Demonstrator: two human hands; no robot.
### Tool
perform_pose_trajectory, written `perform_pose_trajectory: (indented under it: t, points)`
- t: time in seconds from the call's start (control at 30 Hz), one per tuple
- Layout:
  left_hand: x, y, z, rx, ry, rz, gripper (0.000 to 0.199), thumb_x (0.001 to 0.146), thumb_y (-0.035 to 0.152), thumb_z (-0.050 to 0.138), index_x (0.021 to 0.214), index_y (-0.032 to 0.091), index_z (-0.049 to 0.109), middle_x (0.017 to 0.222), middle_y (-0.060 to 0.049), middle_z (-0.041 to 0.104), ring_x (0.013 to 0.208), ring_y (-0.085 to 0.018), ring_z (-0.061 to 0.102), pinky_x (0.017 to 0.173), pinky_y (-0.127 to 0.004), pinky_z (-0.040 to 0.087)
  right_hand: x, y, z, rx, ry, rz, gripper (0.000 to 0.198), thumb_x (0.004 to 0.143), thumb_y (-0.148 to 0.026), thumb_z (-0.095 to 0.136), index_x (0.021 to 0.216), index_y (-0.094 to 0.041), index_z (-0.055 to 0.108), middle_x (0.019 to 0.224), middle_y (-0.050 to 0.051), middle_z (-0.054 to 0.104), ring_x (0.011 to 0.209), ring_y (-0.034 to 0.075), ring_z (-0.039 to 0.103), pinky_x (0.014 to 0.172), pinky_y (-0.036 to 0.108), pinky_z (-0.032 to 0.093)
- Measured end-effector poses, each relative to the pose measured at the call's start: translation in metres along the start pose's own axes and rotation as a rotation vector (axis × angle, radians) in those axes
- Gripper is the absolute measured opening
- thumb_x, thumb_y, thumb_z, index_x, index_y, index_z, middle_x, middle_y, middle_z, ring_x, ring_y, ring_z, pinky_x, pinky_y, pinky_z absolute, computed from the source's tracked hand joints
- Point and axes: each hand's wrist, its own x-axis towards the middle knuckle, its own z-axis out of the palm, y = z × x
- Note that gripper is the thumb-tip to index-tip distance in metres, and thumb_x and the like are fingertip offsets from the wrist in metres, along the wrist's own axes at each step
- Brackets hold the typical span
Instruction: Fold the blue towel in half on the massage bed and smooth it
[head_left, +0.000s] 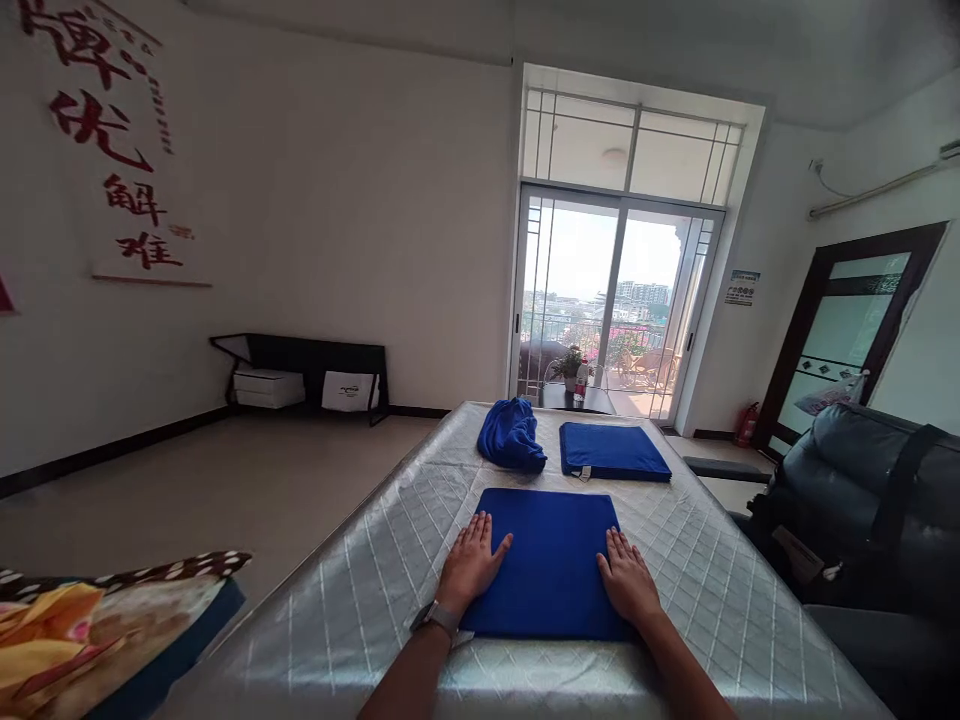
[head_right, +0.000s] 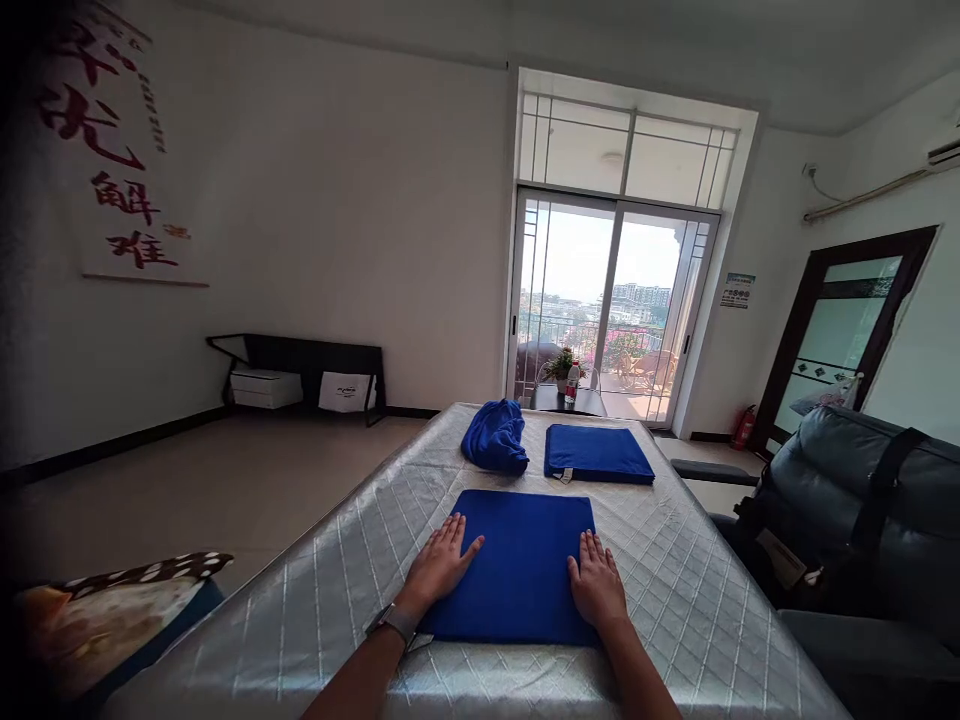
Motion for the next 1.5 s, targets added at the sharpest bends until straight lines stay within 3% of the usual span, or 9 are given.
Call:
perform_pose_trajectory:
  t: [0.33,0.63,1.03,1.33,1.5]
  points:
    - [0.0,-0.001,0.003,-0.002,0.057,-0.013,0.085,0.099,0.064,0.022,0.151,-0.002,0.035,0.159,-0.023,0.032,0.15,-0.029,0.027,0.122,-0.042,0.023,0.002,0.002,0.003,-0.056,0.016,-0.022,0.069,0.1,-0.047,0.018,0.159,-0.011,0.018,0.167,0.005,0.017,0.154,0.017,0.011,0.124,0.035,0.008]
    - [-0.002,0.001,0.001,0.017,0.022,-0.044,0.083,0.099,0.063,0.018,0.153,0.001,0.032,0.161,-0.021,0.029,0.151,-0.028,0.026,0.122,-0.04,0.022,0.003,0.003,0.004,-0.075,0.025,-0.026,0.069,0.102,-0.048,0.017,0.159,-0.011,0.017,0.167,0.007,0.017,0.154,0.018,0.011,0.124,0.036,0.007]
    - [-0.001,0.0,0.003,0.014,0.018,-0.042,0.084,0.099,0.064,0.019,0.153,0.0,0.032,0.161,-0.022,0.029,0.151,-0.029,0.024,0.122,-0.04,0.02,0.006,0.006,0.0,-0.054,-0.058,-0.024,0.07,0.102,-0.05,0.015,0.16,-0.012,0.013,0.168,0.006,0.012,0.154,0.018,0.006,0.124,0.038,0.006]
    - [-0.001,0.001,0.0,0.013,0.015,-0.041,0.083,0.099,0.063,0.019,0.152,0.001,0.034,0.161,-0.021,0.03,0.151,-0.029,0.025,0.121,-0.041,0.022,0.065,-0.014,-0.033,-0.05,-0.048,-0.06,0.068,0.102,-0.046,0.016,0.16,-0.01,0.015,0.167,0.008,0.013,0.154,0.018,0.005,0.123,0.037,0.008]
    - [-0.001,0.0,0.001,0.022,0.021,-0.032,0.084,0.098,0.065,0.019,0.152,0.002,0.035,0.16,-0.021,0.032,0.15,-0.029,0.029,0.121,-0.042,0.025,0.094,-0.019,-0.03,-0.036,-0.033,-0.023,0.068,0.102,-0.045,0.015,0.159,-0.009,0.018,0.167,0.01,0.018,0.154,0.017,0.009,0.123,0.036,0.01]
